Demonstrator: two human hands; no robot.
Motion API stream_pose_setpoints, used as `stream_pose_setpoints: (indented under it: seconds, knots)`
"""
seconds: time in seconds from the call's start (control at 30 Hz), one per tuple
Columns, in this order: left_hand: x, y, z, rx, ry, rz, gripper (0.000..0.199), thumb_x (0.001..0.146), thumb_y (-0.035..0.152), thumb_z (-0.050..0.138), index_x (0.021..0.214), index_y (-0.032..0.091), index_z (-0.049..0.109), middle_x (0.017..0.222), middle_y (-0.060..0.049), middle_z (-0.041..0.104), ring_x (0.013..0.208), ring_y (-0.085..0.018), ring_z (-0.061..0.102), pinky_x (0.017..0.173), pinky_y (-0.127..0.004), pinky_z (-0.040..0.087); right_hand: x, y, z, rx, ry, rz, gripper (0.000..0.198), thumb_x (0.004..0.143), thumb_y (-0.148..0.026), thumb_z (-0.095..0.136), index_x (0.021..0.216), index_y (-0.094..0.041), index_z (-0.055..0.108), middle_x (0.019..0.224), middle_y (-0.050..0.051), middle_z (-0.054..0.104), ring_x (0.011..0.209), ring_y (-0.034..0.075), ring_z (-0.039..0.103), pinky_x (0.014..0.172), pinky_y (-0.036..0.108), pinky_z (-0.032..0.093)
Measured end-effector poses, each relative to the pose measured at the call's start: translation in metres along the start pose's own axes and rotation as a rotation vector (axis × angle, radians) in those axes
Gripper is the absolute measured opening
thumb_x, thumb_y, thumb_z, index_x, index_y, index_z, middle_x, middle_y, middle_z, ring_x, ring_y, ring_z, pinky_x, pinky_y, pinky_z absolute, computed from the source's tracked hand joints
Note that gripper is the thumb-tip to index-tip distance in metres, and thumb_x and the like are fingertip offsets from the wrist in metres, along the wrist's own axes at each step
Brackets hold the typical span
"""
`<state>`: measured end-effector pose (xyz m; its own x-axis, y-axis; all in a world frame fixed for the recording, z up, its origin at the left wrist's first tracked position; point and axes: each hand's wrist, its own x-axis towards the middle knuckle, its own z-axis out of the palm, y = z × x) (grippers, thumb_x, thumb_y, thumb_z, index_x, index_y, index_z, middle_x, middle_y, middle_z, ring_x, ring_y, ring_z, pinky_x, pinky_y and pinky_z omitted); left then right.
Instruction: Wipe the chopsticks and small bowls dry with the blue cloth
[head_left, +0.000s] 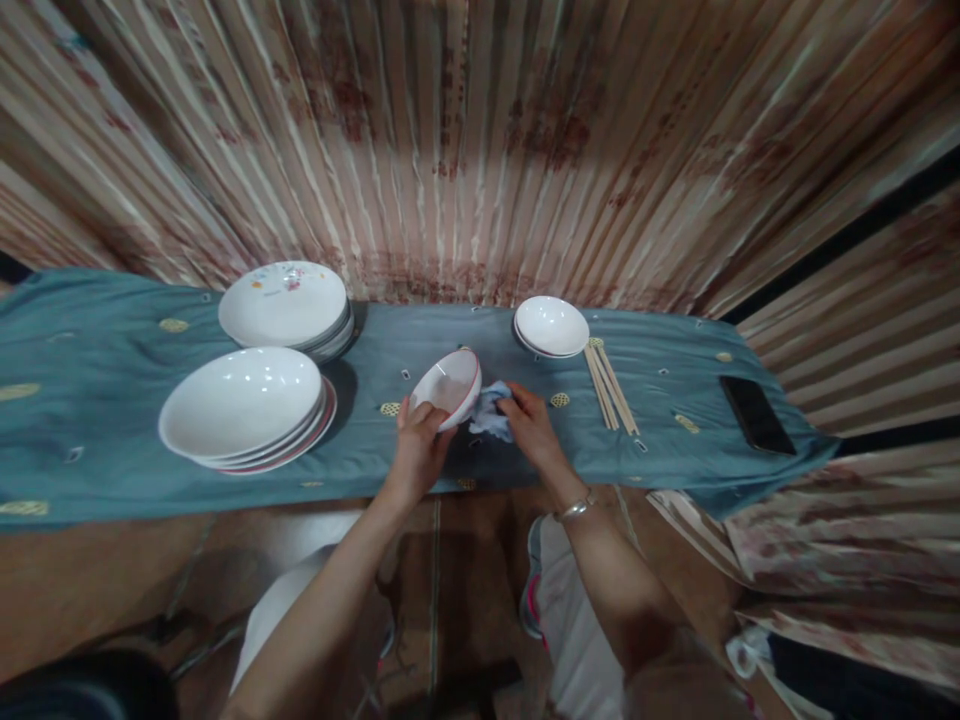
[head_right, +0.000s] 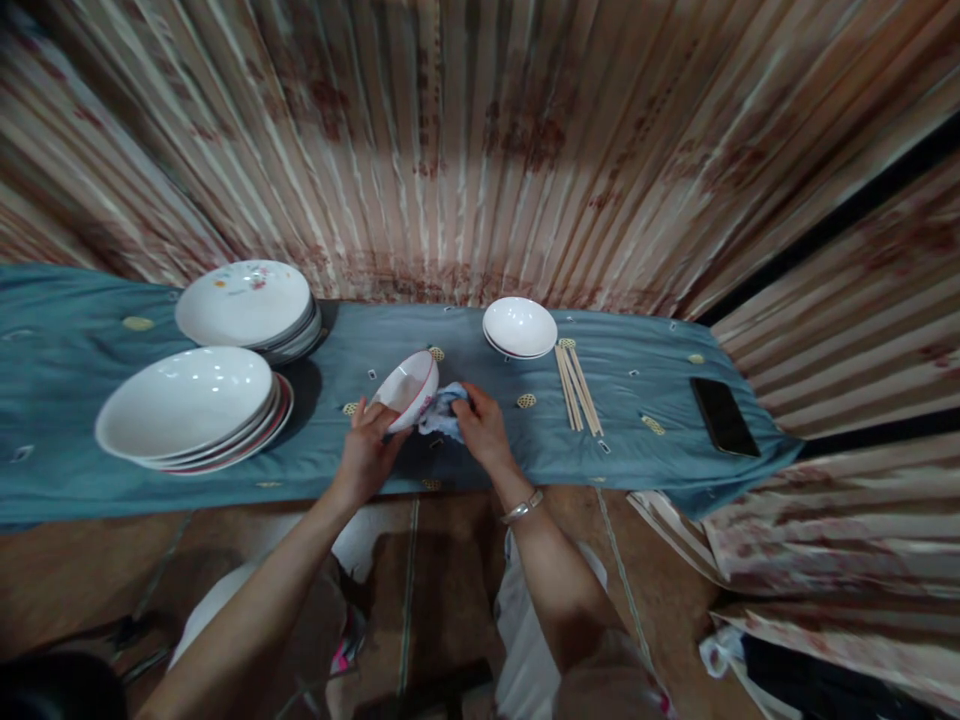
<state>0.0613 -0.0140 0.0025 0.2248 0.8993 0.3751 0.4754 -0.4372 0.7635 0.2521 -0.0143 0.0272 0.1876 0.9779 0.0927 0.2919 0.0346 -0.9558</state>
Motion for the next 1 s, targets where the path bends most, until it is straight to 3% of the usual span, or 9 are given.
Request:
stream_pose_setpoints:
  seconds: [0.1, 0.23, 0.5, 0.6, 0.73, 0.87, 1.0]
  knots:
    - [-0.003, -0.003, 0.004, 0.096, -0.055, 0.053, 0.013, 0.085, 0.02, 0.057, 0.08, 0.026, 0.068, 0.078, -0.002, 0.062, 0.088, -0.024, 0.063, 0.12, -0.055, 0.018, 0.003, -0.002, -0.005, 0.024, 0.026, 0.013, 0.032, 0.078, -0.051, 0.052, 0.069, -0.022, 0.061, 0.064, -0.003, 0.054, 0.064, 0.015, 0.049, 0.063, 0.027, 0.039]
    - [-0.005, -0.002, 0.007, 0.154, -0.073, 0.12, 0.016, 0.087, 0.018, 0.055, 0.079, 0.025, 0.067, 0.075, -0.001, 0.059, 0.085, -0.023, 0.063, 0.121, -0.057, 0.017, -0.001, -0.008, -0.007, -0.019, -0.051, 0.024, 0.047, 0.082, -0.066, 0.05, 0.071, -0.022, 0.061, 0.062, -0.003, 0.048, 0.061, 0.014, 0.044, 0.061, 0.027, 0.034]
    - [-0.009, -0.001, 0.011, 0.236, -0.087, 0.244, 0.021, 0.09, 0.014, 0.051, 0.078, 0.023, 0.066, 0.076, -0.001, 0.062, 0.079, -0.02, 0.063, 0.12, -0.063, 0.016, -0.003, -0.005, -0.011, -0.242, -0.085, 0.035, 0.04, 0.075, -0.061, 0.056, 0.063, -0.024, 0.048, 0.055, -0.006, 0.039, 0.055, 0.013, 0.037, 0.056, 0.026, 0.025]
    - [-0.012, -0.001, 0.012, 0.27, -0.095, 0.29, 0.015, 0.09, 0.02, 0.057, 0.098, 0.022, 0.068, 0.093, -0.005, 0.069, 0.093, -0.023, 0.066, 0.121, -0.064, 0.016, -0.002, 0.003, -0.013, -0.251, -0.09, 0.039, 0.037, 0.076, -0.058, 0.053, 0.062, -0.024, 0.047, 0.054, -0.006, 0.04, 0.056, 0.013, 0.038, 0.056, 0.026, 0.026]
    - [-0.017, 0.005, 0.009, 0.245, -0.104, 0.321, 0.054, 0.088, 0.039, 0.066, 0.136, 0.02, 0.053, 0.135, -0.016, 0.06, 0.132, -0.033, 0.053, 0.122, -0.064, 0.01, 0.0, 0.012, -0.016, -0.247, -0.099, 0.067, 0.032, 0.075, -0.054, 0.05, 0.068, -0.022, 0.054, 0.056, -0.006, 0.044, 0.058, 0.013, 0.04, 0.057, 0.025, 0.028]
    - [-0.019, 0.001, 0.002, 0.122, 0.0, 0.127, 0.068, 0.093, 0.047, 0.058, 0.152, 0.024, 0.036, 0.157, -0.019, 0.04, 0.149, -0.035, 0.031, 0.121, -0.063, 0.013, 0.004, 0.018, -0.02, -0.248, -0.099, 0.094, 0.029, 0.075, -0.049, 0.049, 0.067, -0.022, 0.055, 0.056, -0.006, 0.045, 0.058, 0.013, 0.042, 0.057, 0.025, 0.029]
    - [-0.017, -0.015, -0.001, -0.132, 0.138, -0.23, 0.071, 0.09, 0.053, 0.059, 0.15, 0.02, 0.04, 0.158, -0.019, 0.038, 0.148, -0.033, 0.032, 0.121, -0.053, 0.024, 0.008, 0.019, -0.024, -0.309, -0.124, 0.084, 0.026, 0.077, -0.045, 0.052, 0.066, -0.022, 0.055, 0.054, -0.007, 0.045, 0.057, 0.013, 0.045, 0.057, 0.024, 0.03]
